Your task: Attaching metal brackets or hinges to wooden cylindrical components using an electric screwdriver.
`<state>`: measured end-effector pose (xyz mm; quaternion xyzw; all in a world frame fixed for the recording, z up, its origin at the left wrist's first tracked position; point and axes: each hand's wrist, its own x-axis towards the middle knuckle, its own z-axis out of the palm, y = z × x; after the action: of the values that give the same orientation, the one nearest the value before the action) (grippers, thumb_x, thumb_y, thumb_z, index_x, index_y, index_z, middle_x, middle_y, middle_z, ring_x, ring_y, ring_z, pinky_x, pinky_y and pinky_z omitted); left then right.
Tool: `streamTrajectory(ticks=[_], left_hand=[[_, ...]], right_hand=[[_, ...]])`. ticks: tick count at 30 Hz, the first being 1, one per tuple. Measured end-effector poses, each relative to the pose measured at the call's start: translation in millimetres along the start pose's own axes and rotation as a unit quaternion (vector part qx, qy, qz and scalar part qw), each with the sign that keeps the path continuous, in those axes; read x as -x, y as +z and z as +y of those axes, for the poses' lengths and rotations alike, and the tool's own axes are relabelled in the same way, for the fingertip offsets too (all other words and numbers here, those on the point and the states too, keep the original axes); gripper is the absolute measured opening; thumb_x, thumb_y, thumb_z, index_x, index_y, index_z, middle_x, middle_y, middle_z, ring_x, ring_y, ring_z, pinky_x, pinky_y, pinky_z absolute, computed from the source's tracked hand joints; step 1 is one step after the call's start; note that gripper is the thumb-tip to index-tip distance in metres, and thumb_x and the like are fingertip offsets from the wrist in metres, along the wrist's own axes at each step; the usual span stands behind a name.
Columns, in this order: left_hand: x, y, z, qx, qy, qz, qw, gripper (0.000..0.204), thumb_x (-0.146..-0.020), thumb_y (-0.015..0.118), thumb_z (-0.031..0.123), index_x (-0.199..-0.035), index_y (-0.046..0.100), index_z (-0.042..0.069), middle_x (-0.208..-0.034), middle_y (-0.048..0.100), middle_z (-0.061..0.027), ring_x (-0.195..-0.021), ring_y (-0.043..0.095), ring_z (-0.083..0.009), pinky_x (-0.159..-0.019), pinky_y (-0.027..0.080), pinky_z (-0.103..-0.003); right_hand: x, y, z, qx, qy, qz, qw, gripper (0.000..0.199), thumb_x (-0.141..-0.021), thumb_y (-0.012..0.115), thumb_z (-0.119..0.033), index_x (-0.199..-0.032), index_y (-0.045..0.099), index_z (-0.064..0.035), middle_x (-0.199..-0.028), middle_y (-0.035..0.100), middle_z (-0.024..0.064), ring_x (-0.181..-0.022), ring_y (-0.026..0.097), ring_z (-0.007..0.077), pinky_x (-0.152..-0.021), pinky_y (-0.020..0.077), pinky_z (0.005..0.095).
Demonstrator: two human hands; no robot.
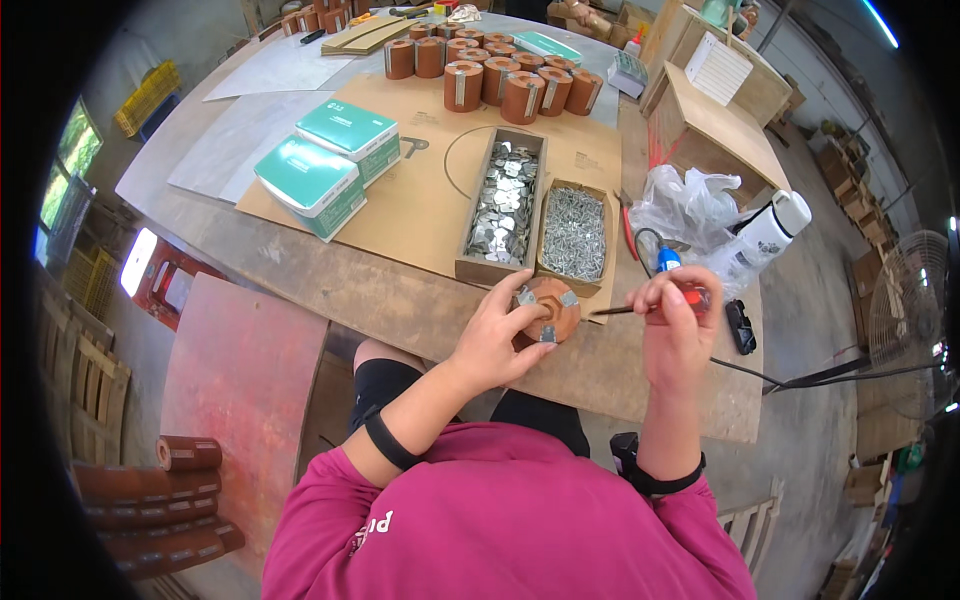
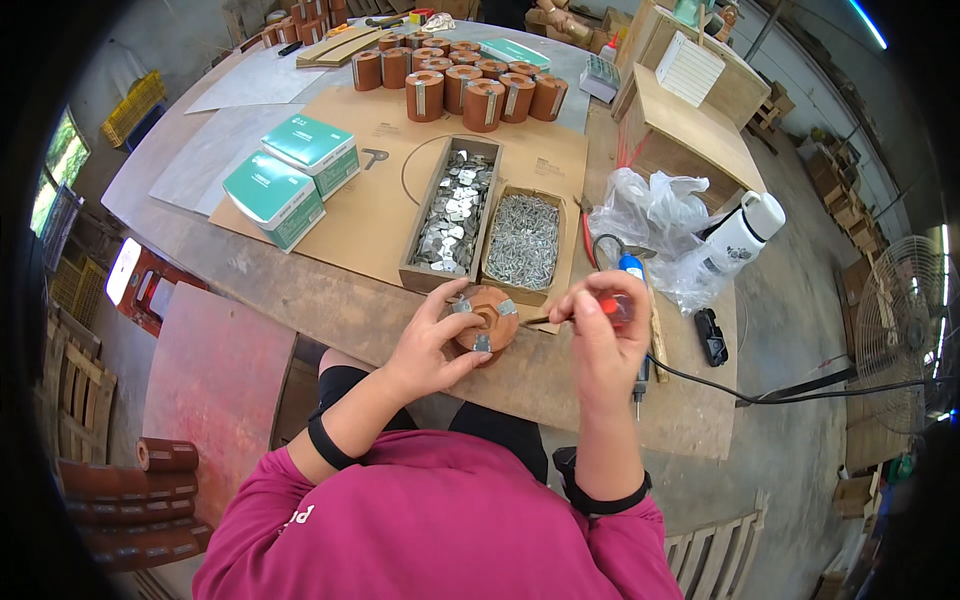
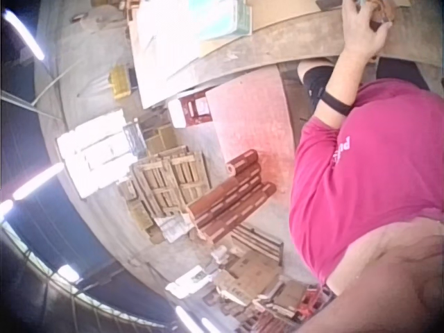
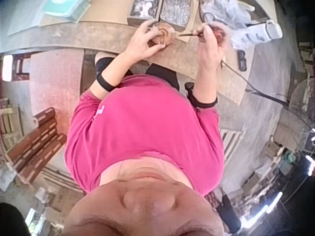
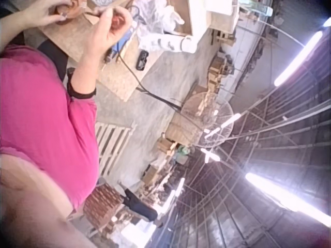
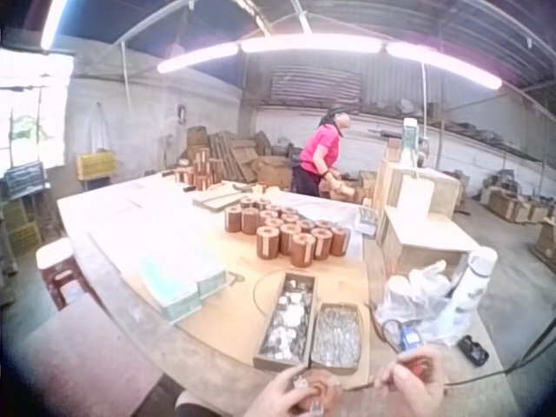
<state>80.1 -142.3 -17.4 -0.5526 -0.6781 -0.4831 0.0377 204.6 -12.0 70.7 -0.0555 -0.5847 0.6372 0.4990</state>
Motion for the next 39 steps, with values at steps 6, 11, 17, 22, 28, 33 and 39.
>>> streamTrajectory(ticks=[6,11,17,22,28,33,39], left_hand=[[3.7,3.2,-1.8,0.091,-0.062,-0.026,0.994,0.036,-0.062,0.073,0.016,-0.092,0.059,0.002,-0.124,0.038,-0.0208,-0.098,0.052,-0.0328,-0.082,0.044,-0.036],[5.2,5.1,-4.2,0.089,-0.057,-0.014,0.994,0.035,-0.061,0.073,0.015,-0.091,0.059,0.002,-0.123,0.038,-0.0198,-0.088,0.055,-0.0291,-0.076,0.046,-0.034],[4.8,4.9,-4.1,0.099,-0.063,-0.008,0.993,0.034,-0.061,0.073,0.014,-0.089,0.059,0.002,-0.123,0.040,-0.0191,-0.082,0.056,-0.0278,-0.072,0.047,-0.034],[3.8,5.2,-6.0,0.083,-0.035,0.010,0.996,0.033,-0.060,0.072,0.013,-0.089,0.060,0.002,-0.122,0.040,-0.0193,-0.085,0.057,-0.0299,-0.073,0.047,-0.034],[4.3,4.3,-6.9,0.086,-0.041,0.006,0.995,0.034,-0.060,0.073,0.013,-0.089,0.060,0.002,-0.122,0.041,-0.0198,-0.090,0.056,-0.0323,-0.076,0.047,-0.035],[4.6,5.3,-8.0,0.086,-0.034,0.010,0.996,0.036,-0.059,0.074,0.013,-0.089,0.059,0.003,-0.121,0.041,-0.0200,-0.088,0.056,-0.0317,-0.076,0.047,-0.035],[4.3,3.8,-6.5,0.100,-0.049,0.000,0.994,0.036,-0.059,0.074,0.012,-0.090,0.059,0.003,-0.122,0.040,-0.0198,-0.087,0.056,-0.0305,-0.075,0.047,-0.035]], right_hand=[[0.6,13.8,13.8,-0.207,0.084,-0.106,0.969,0.018,-0.089,0.038,-0.020,-0.081,0.040,-0.0040,-0.057,0.041,0.0065,-0.051,0.037,0.0117,-0.047,0.0312,0.0255],[3.3,23.5,28.0,-0.163,0.096,-0.067,0.980,0.027,-0.090,0.036,-0.026,-0.074,0.040,-0.0045,-0.050,0.039,0.0055,-0.045,0.034,0.0115,-0.043,0.0290,0.0247],[0.7,28.3,32.1,-0.131,0.097,-0.054,0.985,0.027,-0.090,0.037,-0.024,-0.072,0.040,-0.0044,-0.050,0.039,0.0049,-0.043,0.033,0.0105,-0.042,0.0290,0.0241],[-1.2,28.3,30.4,-0.099,0.109,-0.081,0.986,0.025,-0.089,0.038,-0.021,-0.073,0.041,-0.0032,-0.050,0.038,0.0049,-0.043,0.033,0.0099,-0.042,0.0294,0.0243],[-0.3,26.1,29.9,-0.159,0.105,-0.105,0.976,0.024,-0.088,0.036,-0.019,-0.072,0.041,-0.0020,-0.050,0.038,0.0055,-0.043,0.032,0.0104,-0.041,0.0289,0.0259],[-0.8,30.3,29.5,-0.128,0.097,-0.089,0.983,0.024,-0.088,0.035,-0.018,-0.071,0.039,-0.0022,-0.050,0.039,0.0058,-0.043,0.033,0.0110,-0.042,0.0294,0.0256],[1.6,36.3,28.9,-0.081,0.093,-0.054,0.991,0.022,-0.091,0.038,-0.019,-0.076,0.040,-0.0036,-0.054,0.041,0.0049,-0.046,0.036,0.0098,-0.044,0.0317,0.0239]])
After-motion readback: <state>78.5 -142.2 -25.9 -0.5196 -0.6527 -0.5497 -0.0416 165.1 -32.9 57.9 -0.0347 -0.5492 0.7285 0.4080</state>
